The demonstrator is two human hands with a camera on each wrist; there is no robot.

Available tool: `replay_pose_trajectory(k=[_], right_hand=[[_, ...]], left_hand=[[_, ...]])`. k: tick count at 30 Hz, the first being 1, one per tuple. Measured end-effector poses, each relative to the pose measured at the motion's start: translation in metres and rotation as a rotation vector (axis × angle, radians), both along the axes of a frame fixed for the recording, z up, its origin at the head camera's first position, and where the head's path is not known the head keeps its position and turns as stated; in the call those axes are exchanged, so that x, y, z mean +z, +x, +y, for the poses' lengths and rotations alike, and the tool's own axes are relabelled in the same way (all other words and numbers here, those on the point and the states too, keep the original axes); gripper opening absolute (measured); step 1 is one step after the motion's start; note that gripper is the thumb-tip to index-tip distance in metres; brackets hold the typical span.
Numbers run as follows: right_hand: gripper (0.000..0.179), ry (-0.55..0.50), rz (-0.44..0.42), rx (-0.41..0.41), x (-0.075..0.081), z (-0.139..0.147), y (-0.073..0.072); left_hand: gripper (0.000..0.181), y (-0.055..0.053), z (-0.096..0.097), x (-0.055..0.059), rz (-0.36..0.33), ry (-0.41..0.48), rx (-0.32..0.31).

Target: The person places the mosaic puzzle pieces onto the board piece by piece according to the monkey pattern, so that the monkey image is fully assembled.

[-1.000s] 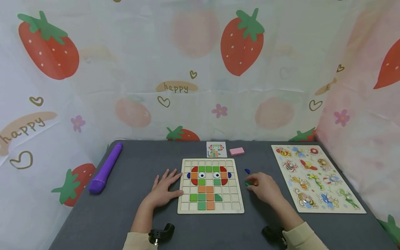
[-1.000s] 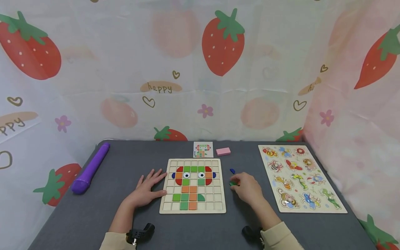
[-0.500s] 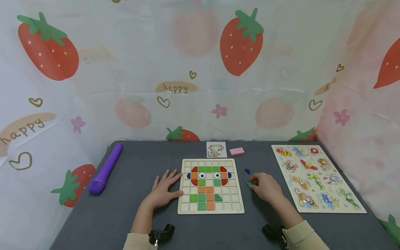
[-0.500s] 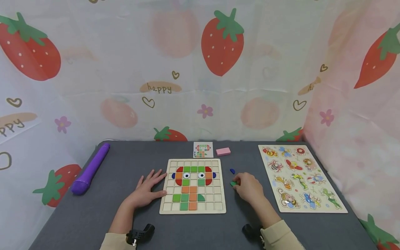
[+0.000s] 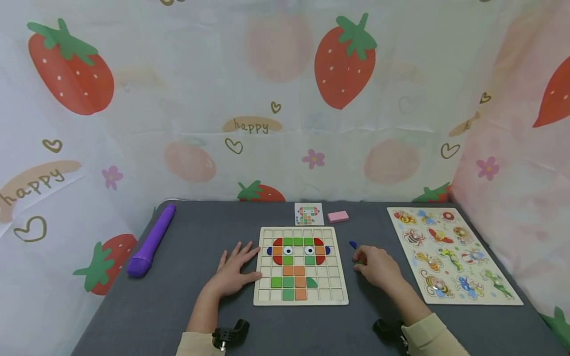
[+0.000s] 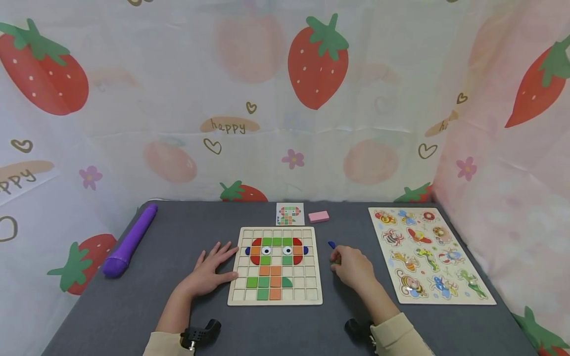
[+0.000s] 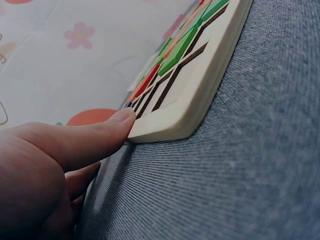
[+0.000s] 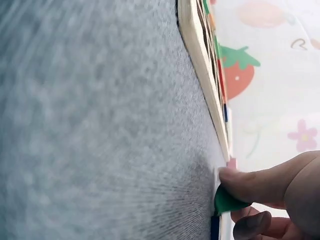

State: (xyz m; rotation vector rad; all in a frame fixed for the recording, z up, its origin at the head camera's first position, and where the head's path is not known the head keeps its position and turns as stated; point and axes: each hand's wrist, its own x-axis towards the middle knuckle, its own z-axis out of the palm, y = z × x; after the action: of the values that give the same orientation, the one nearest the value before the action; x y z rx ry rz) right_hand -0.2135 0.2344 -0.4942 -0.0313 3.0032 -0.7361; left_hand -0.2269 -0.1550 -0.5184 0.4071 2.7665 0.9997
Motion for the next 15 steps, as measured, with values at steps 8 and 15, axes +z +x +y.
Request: replay_pose_trajectory(k=[8,15], right_hand=[[0.013,-0.092,0.050,0.051,0.013,-0.011,0.004],[0.012,-0.214,0.081,0.060,0.026,-0.032,0.005]], left_hand=[[0.075,-0.001,0.000,-0.001,-0.003,0.002,0.003],[0.075,0.000,0.000,-0.001,0.000,0.006,0.002]])
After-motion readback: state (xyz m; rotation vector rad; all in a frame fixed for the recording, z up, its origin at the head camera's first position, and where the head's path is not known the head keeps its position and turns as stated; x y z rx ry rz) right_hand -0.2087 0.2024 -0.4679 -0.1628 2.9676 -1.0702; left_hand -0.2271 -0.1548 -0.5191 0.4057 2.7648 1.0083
